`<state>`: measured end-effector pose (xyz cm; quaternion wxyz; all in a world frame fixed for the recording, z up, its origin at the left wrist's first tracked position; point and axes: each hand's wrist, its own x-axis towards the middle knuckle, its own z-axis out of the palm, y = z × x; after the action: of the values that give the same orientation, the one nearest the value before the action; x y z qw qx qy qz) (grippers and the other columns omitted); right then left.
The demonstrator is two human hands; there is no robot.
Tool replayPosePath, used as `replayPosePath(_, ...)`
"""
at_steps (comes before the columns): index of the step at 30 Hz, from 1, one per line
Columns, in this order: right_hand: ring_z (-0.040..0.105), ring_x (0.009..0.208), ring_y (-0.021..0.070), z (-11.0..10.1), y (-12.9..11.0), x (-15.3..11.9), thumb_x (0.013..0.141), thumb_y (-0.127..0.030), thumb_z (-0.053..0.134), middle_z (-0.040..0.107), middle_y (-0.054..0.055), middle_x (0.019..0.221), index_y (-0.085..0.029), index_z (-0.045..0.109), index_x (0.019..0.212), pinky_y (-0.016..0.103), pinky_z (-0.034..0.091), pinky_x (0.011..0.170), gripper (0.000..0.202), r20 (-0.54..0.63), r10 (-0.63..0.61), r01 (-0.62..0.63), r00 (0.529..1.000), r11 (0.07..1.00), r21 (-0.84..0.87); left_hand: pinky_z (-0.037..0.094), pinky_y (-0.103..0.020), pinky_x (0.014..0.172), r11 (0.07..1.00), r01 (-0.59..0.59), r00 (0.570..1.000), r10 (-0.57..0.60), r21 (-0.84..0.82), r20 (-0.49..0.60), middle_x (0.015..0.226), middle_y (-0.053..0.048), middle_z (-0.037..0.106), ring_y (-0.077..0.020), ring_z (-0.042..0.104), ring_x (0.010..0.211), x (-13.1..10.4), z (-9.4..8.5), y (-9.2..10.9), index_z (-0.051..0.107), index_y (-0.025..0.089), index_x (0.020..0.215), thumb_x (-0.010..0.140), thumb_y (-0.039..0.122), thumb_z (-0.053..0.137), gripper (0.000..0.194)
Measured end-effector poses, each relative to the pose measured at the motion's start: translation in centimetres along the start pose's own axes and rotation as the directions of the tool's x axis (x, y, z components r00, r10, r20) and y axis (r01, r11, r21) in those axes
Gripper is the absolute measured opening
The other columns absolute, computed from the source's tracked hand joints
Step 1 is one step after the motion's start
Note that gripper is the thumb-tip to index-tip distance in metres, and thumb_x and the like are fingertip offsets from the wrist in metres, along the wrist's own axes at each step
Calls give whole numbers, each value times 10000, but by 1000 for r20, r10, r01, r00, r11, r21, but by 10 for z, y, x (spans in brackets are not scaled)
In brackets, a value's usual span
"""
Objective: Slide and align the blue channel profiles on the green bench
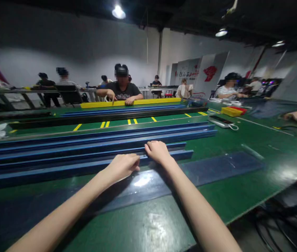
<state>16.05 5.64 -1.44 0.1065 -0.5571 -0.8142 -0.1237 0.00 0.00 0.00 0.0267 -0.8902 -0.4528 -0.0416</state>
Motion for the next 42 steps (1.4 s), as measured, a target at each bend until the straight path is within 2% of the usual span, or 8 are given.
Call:
replayPosePath(6, 570, 769, 146, -5, -5, -5, 882, -308, 268, 646, 31, 799, -196, 589, 757, 245, 295, 602, 363, -102, -24, 24, 994, 1000, 6, 373, -237, 541, 997, 58, 992, -53, 45, -113, 834, -2, 605, -166, 591, 738, 0, 0, 0, 526, 198, 817, 822, 273, 466, 96)
replayPosePath(10, 550, 728, 135, -8, -15, -7, 884, -298, 267, 636, 30, 752, -191, 578, 725, 250, 273, 607, 366, -167, -48, 50, 985, 999, 8, 365, -241, 537, 990, 123, 976, -108, 71, -187, 846, 1, 593, -153, 581, 708, 0, 1, -4, 526, 201, 835, 830, 302, 462, 119)
replayPosePath(17, 508, 682, 131, 6, -32, -10, 886, -261, 283, 604, 26, 691, -183, 551, 685, 268, 232, 595, 344, -299, -65, 66, 952, 998, -8, 360, -258, 599, 981, 177, 937, -141, 85, -320, 818, -7, 583, -154, 557, 739, 1, 4, -16, 528, 189, 794, 835, 305, 461, 140)
replayPosePath(23, 483, 647, 138, 17, -30, -10, 909, -248, 229, 578, 37, 679, -168, 535, 719, 268, 223, 593, 370, -382, -79, 67, 921, 997, -45, 337, -285, 643, 977, 204, 898, -164, 58, -408, 826, -18, 590, -156, 536, 730, 1, 4, -24, 530, 188, 808, 848, 308, 437, 157)
replayPosePath(28, 500, 655, 144, 17, -23, -6, 919, -261, 206, 586, 42, 693, -165, 534, 748, 269, 230, 604, 382, -337, -88, 72, 937, 996, -61, 320, -337, 743, 979, 176, 866, -107, 99, -488, 817, -30, 588, -185, 511, 799, 3, 8, -27, 546, 188, 820, 851, 304, 427, 170)
replayPosePath(35, 531, 715, 148, 8, -3, -1, 908, -267, 266, 623, 48, 783, -168, 554, 807, 261, 254, 619, 320, -144, -22, 17, 989, 999, -37, 320, -349, 779, 973, 113, 827, 21, 203, -562, 939, -62, 582, -199, 499, 876, 2, 14, -35, 556, 181, 938, 861, 260, 389, 200)
replayPosePath(38, 528, 737, 154, 9, 11, 1, 904, -268, 277, 622, 56, 790, -166, 559, 789, 261, 262, 629, 322, -127, -12, 6, 992, 999, -50, 315, -363, 800, 962, 63, 831, 97, 266, -548, 961, -74, 586, -207, 502, 894, 3, 19, -38, 567, 173, 929, 865, 268, 370, 228)
replayPosePath(42, 521, 770, 163, 11, 26, 2, 898, -298, 306, 618, 63, 798, -159, 565, 778, 265, 267, 659, 319, -146, -44, 31, 988, 995, -94, 326, -360, 789, 966, 35, 848, 107, 257, -519, 949, -79, 593, -210, 508, 901, 3, 23, -39, 570, 170, 954, 868, 307, 356, 269)
